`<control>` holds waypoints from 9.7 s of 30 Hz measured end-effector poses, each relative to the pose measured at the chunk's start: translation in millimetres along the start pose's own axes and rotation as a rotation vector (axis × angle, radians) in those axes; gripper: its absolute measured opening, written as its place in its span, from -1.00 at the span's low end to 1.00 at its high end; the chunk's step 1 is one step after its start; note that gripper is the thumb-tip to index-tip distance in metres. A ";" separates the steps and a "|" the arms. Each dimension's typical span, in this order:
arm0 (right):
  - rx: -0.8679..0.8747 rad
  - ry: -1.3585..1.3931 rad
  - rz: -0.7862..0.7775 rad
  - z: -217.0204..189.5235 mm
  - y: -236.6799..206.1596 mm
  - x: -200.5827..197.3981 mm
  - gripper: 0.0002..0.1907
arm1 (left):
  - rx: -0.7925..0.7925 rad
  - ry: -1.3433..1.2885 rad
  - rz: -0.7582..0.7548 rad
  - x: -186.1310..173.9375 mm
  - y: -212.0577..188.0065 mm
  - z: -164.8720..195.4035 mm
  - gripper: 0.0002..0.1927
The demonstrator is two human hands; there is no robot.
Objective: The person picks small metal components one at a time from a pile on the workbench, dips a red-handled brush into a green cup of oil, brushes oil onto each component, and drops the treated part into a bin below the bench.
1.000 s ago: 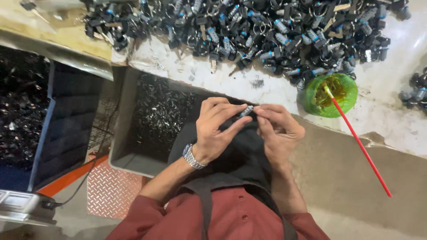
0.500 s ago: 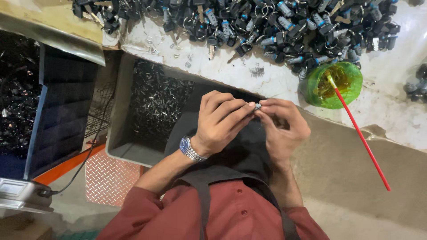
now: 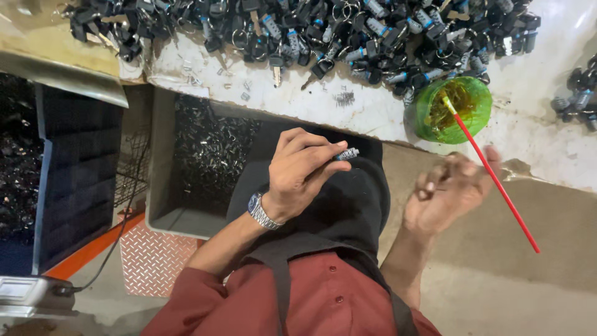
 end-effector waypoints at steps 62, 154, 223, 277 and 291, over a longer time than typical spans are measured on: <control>-0.164 -0.480 -0.440 12.4 -51.4 45.8 -0.87 | 0.040 -0.050 -0.129 29.3 -2.3 18.7 -0.63; -0.635 -1.200 -0.586 16.9 -27.3 127.3 -0.82 | -0.130 0.695 -0.019 -30.2 33.3 -42.7 -0.74; -0.122 -0.715 -0.871 114.8 22.7 65.5 -0.91 | -0.115 -0.020 0.077 -10.2 -21.1 -20.5 -0.72; -0.085 -0.146 -0.146 -21.0 -24.5 8.9 -0.74 | -0.062 -0.001 -0.012 5.2 23.7 4.0 -0.64; -0.339 -0.518 -0.013 -39.3 10.6 4.7 -0.86 | -0.126 0.452 0.276 -64.2 -11.2 -9.0 -0.65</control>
Point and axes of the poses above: each hand's wrist, its own y-axis towards the middle knuckle, its own x-axis out of the palm, z = x × y, the point moved 7 cm from there along y, towards the middle knuckle, and after that the axes turned 1 degree about y, right-handed, at the moved point
